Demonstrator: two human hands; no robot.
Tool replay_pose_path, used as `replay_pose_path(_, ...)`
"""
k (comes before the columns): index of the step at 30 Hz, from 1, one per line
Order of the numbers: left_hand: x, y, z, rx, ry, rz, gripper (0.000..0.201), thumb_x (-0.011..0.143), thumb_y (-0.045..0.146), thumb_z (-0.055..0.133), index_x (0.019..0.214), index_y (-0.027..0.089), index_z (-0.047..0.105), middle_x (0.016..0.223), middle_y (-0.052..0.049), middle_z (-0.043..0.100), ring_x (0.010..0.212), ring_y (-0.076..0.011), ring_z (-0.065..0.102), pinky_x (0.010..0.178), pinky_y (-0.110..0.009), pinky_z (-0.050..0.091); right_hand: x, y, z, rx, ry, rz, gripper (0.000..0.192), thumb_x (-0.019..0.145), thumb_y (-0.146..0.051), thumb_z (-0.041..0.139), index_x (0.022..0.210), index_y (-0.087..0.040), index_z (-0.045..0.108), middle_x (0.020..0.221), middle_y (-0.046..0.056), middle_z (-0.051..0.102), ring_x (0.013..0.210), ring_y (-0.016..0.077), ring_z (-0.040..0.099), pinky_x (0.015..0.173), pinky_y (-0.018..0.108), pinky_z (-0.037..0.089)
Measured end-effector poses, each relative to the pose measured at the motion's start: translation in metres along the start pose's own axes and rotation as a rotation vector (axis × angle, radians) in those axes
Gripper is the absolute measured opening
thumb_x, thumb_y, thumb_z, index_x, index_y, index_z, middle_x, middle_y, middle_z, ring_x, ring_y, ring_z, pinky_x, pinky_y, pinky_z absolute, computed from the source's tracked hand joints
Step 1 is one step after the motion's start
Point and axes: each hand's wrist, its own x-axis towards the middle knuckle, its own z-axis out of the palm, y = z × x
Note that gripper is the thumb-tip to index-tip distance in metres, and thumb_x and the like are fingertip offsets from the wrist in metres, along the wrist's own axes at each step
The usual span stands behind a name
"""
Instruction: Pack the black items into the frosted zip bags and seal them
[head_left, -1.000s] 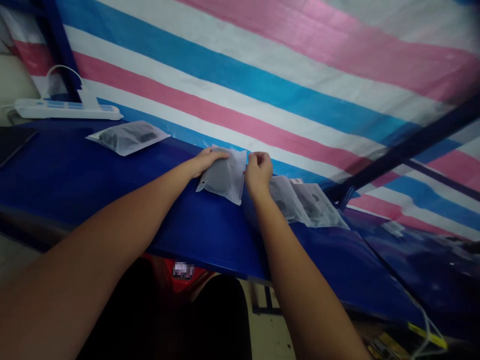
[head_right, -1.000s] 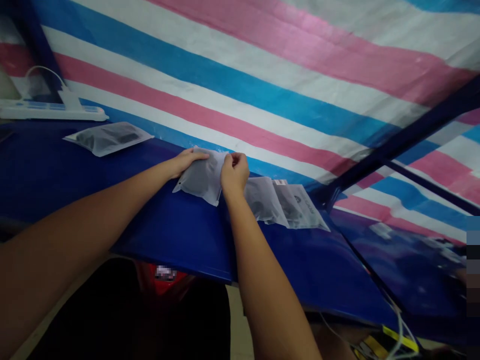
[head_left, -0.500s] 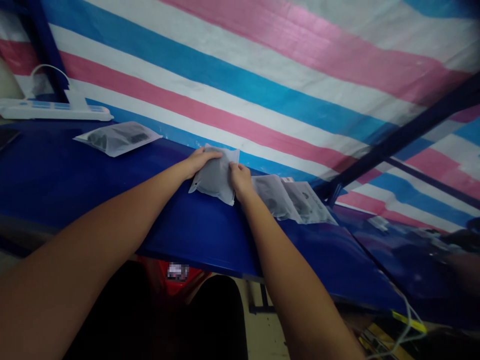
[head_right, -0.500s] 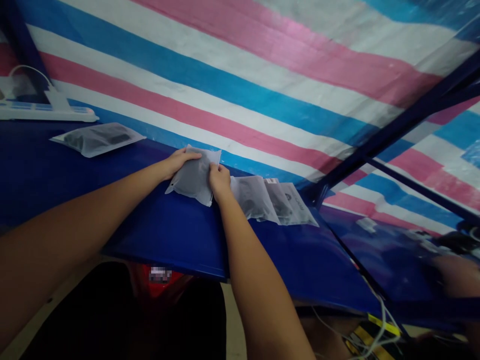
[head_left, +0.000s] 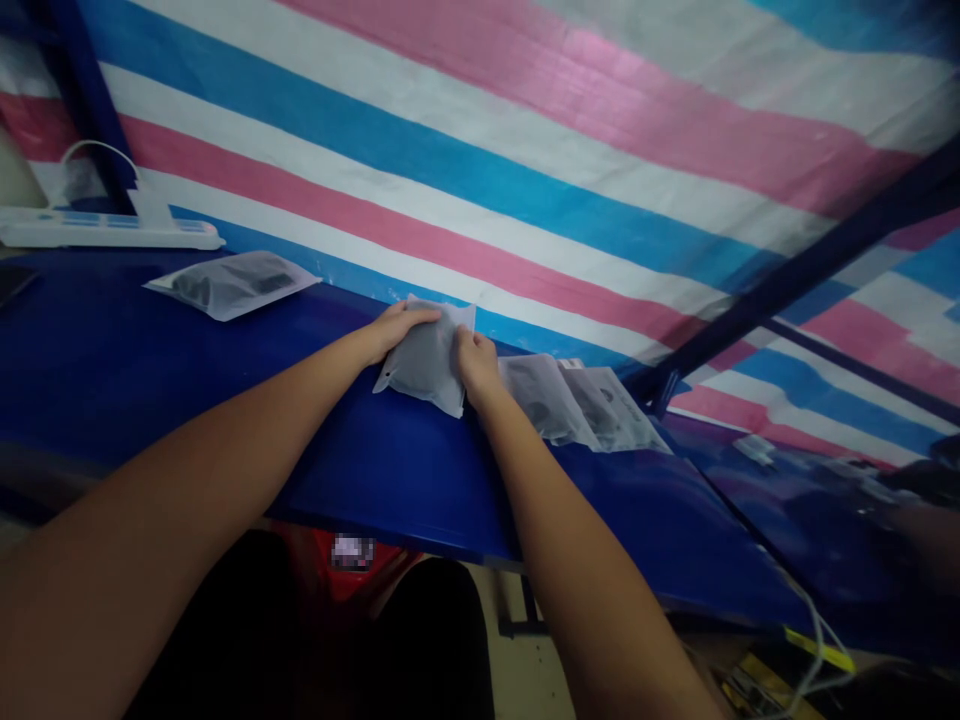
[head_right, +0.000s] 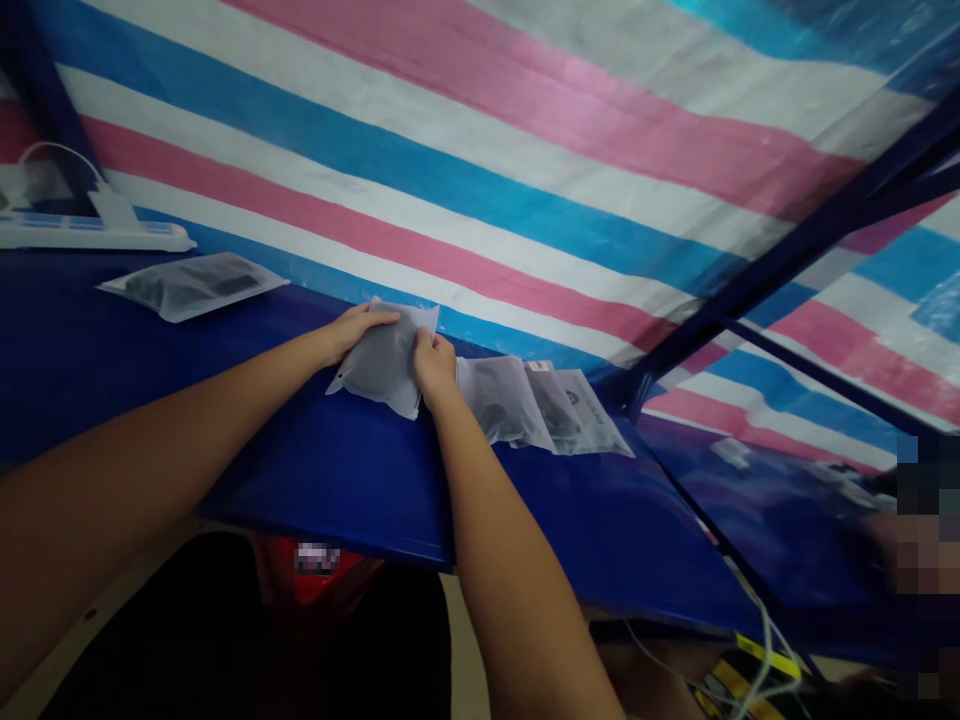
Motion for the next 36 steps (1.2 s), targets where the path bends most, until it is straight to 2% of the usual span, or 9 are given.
replay_pose_path(8,0.004,-0.004,-0.002,0.007,-0.026,0.015,0.04,0.065,0.043,0.081,0.096,0.022,0.069,0.096,-0.01,0.072,0.087,-0.0265,0.068,0.073,-0.035,0.055,0.001,0.0,0.0,-0.03,0.006,-0.051,0.042,0.086,-0.056,0.043,0.08,-0.019,0.063,0.082,0.006,0.067,0.075,0.0211,0.059,0.066,0.031,0.042)
replay_pose_path(14,0.002,-0.004,-0.002,0.018,-0.022,0.015,0.042,0.064,0.047,0.082,0.096,0.022,0.07,0.095,-0.009,0.072,0.088,-0.027,0.068,0.072,-0.036,0.055,0.002,-0.001,-0.001,-0.111,0.008,-0.144,0.042,0.089,-0.053,0.04,0.077,-0.019,0.062,0.082,0.006,0.066,0.075,0.0203,0.058,0.069,0.031,0.04)
replay_pose_path(23,0.007,-0.008,-0.005,0.01,-0.057,0.024,0.042,0.066,0.049,0.08,0.098,0.022,0.071,0.099,-0.011,0.072,0.087,-0.0257,0.068,0.071,-0.034,0.055,0.001,-0.002,-0.001,-0.1,0.003,-0.15,0.043,0.089,-0.053,0.04,0.08,-0.019,0.064,0.083,0.007,0.067,0.076,0.0212,0.059,0.069,0.032,0.042)
replay_pose_path(27,0.005,-0.006,-0.004,0.029,-0.061,0.019,0.042,0.067,0.049,0.079,0.097,0.022,0.07,0.1,-0.011,0.072,0.087,-0.0257,0.069,0.07,-0.033,0.055,0.001,0.0,0.0,-0.021,-0.006,-0.103,0.044,0.087,-0.054,0.042,0.084,-0.018,0.066,0.084,0.006,0.068,0.078,0.0218,0.061,0.068,0.031,0.044)
replay_pose_path(32,0.004,-0.005,-0.003,0.065,-0.009,0.009,0.046,0.065,0.049,0.08,0.1,0.022,0.069,0.1,-0.011,0.073,0.088,-0.0274,0.069,0.069,-0.034,0.054,-0.003,-0.004,0.002,0.129,-0.041,0.046,0.038,0.083,-0.051,0.051,0.09,-0.018,0.067,0.09,0.006,0.07,0.084,0.0229,0.064,0.071,0.031,0.049)
replay_pose_path(36,0.006,-0.007,-0.003,0.067,0.013,-0.001,0.046,0.064,0.048,0.08,0.1,0.022,0.068,0.102,-0.012,0.073,0.087,-0.0289,0.069,0.069,-0.036,0.054,-0.01,-0.012,0.003,0.314,-0.159,0.138,0.036,0.083,-0.05,0.054,0.096,-0.019,0.066,0.088,0.007,0.07,0.079,0.0217,0.065,0.073,0.033,0.051)
